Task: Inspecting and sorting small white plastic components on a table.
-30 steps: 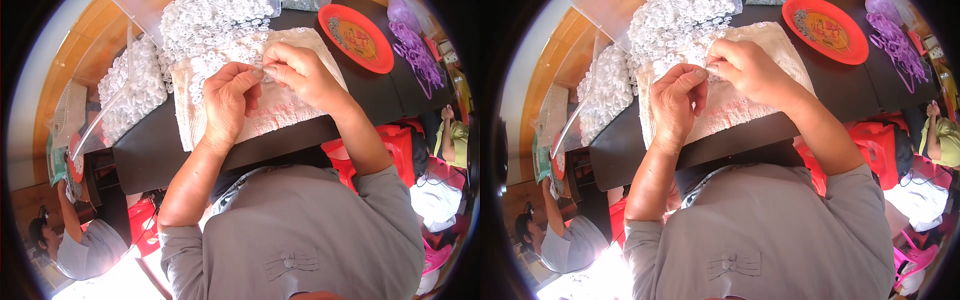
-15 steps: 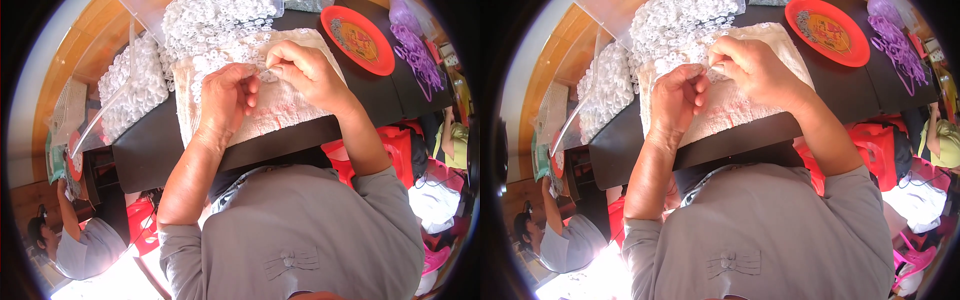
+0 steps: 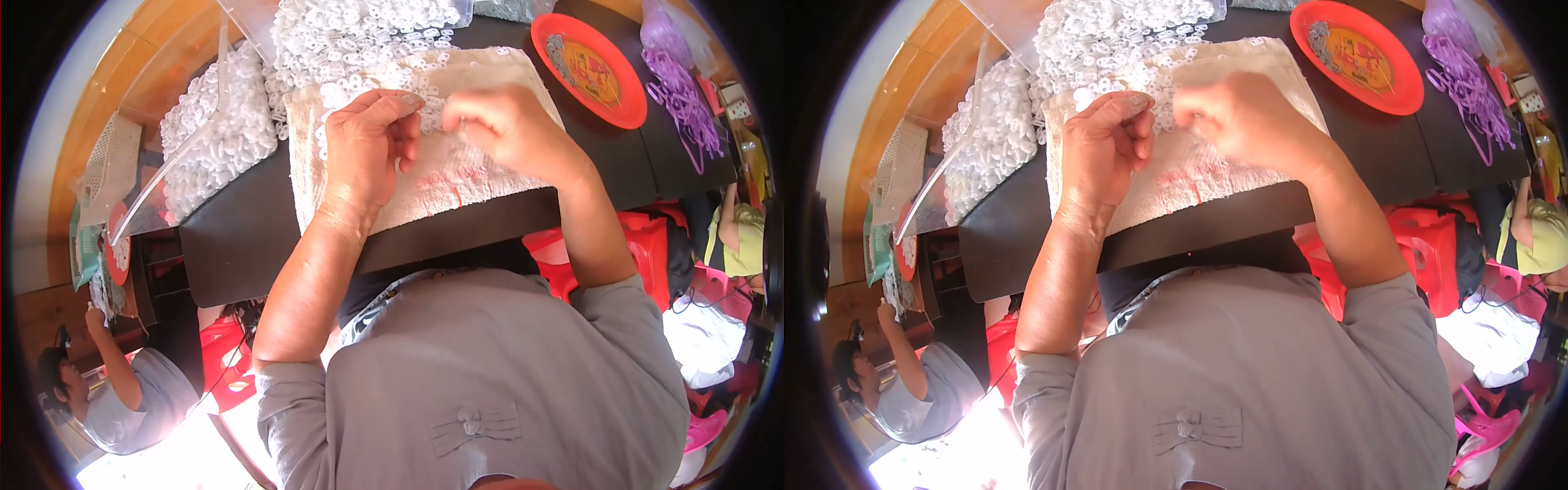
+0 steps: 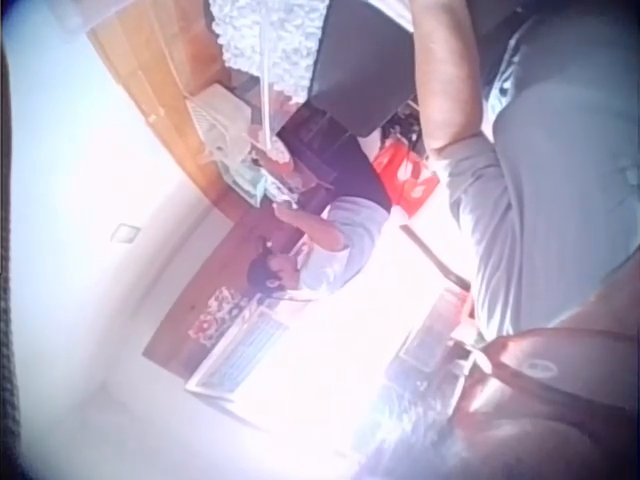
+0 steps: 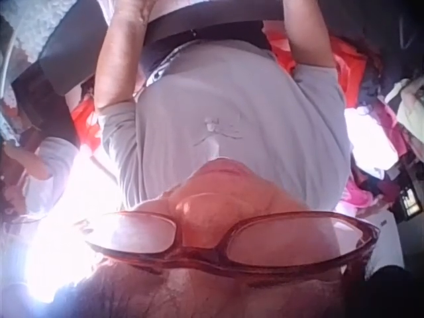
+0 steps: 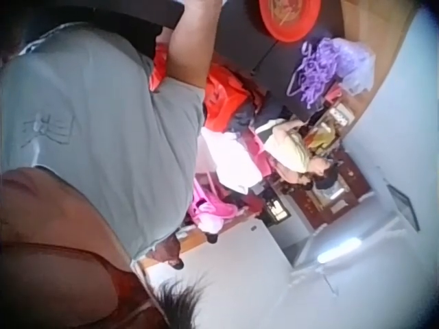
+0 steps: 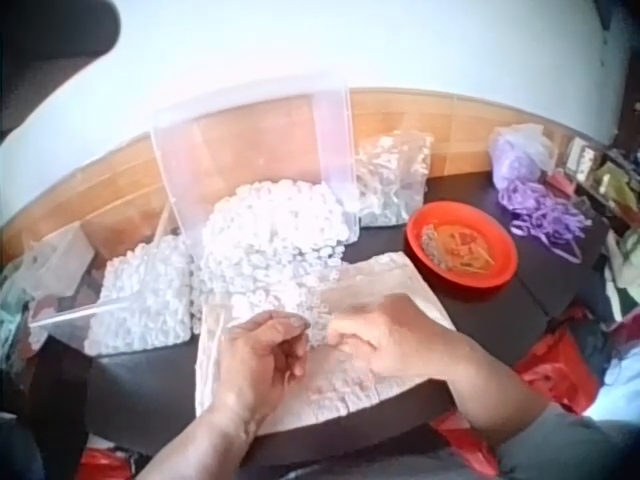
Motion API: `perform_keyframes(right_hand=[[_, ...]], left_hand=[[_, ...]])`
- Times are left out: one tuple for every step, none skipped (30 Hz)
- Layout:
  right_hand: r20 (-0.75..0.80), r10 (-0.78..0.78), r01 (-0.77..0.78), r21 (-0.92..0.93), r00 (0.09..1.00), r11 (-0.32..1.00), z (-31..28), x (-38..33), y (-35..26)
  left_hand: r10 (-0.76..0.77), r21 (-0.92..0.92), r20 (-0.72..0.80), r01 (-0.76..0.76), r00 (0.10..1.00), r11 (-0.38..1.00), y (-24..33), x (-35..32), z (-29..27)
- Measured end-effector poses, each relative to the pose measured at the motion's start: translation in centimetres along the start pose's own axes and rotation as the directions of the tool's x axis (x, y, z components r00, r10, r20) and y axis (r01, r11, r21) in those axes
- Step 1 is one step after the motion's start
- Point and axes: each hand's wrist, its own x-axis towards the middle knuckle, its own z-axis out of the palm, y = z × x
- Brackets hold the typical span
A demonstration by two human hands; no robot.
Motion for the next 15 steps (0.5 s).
perform_keyframes(right_hand=[[-0.126,0.041,-0.022,0.143,0.991,0.989,-0.2,0.1,0.1],[-0.126,0.047,-0.028,0.143,0.991,0.989,-0.3,0.3,0.1],[-0.221,0.014,0.03,0.193,0.975,0.981,-0.2,0.4,0.2],[-0.315,-0.013,0.092,0.236,0.949,0.967,-0.2,0.5,0.1],[-0.322,-0.005,0.101,0.281,0.947,0.954,-0.1,0.5,-0.3],[-0.322,0.0,0.097,0.284,0.947,0.954,0.2,0.6,-0.3],[-0.335,-0.028,0.129,0.285,0.942,0.95,0.6,0.8,-0.3],[-0.347,-0.055,0.16,0.284,0.936,0.945,0.8,0.8,-0.3],[-0.347,-0.049,0.155,0.286,0.937,0.946,0.9,0.8,-0.4],[-0.379,-0.095,0.19,0.223,0.921,0.956,0.9,0.7,-0.4],[-0.407,-0.146,0.227,0.157,0.901,0.961,0.9,0.8,-0.4],[-0.408,-0.145,0.226,0.159,0.901,0.961,0.9,0.8,-0.4],[-0.421,-0.152,0.232,0.146,0.894,0.962,0.9,0.8,-0.4],[-0.433,-0.16,0.239,0.133,0.887,0.962,1.0,0.8,-0.4],[-0.435,-0.161,0.241,0.135,0.886,0.961,1.0,0.9,-0.4]], left_hand=[[0.006,0.013,0.004,-0.006,1.0,1.0,0.0,-0.1,0.1],[0.001,0.013,0.008,-0.001,1.0,1.0,-0.1,0.0,0.1],[0.004,0.029,0.015,-0.004,1.0,1.0,-0.1,0.0,0.1],[0.006,0.045,0.023,-0.007,1.0,0.999,-0.1,0.0,0.1],[0.001,0.046,0.023,-0.002,1.0,0.999,-0.1,-0.1,0.2],[-0.004,0.046,0.038,0.003,0.999,0.999,-0.1,-0.2,0.3],[-0.01,0.045,0.054,0.008,0.999,0.999,-0.1,-0.2,0.3],[-0.016,0.045,0.054,0.014,0.998,0.999,-0.1,-0.3,0.4],[-0.022,0.013,0.072,0.021,0.997,1.0,-0.2,-0.3,0.5],[-0.026,-0.019,0.09,0.028,0.996,0.999,-0.3,-0.3,0.5],[-0.029,-0.018,0.09,0.03,0.996,0.999,-0.2,-0.3,0.5],[-0.025,0.001,0.1,0.025,0.995,1.0,-0.2,-0.3,0.6],[-0.021,0.02,0.109,0.019,0.994,1.0,-0.1,-0.3,0.6],[-0.021,0.022,0.108,0.019,0.994,1.0,-0.1,-0.3,0.5],[-0.017,0.017,0.121,0.015,0.993,1.0,-0.2,-0.3,0.3]])
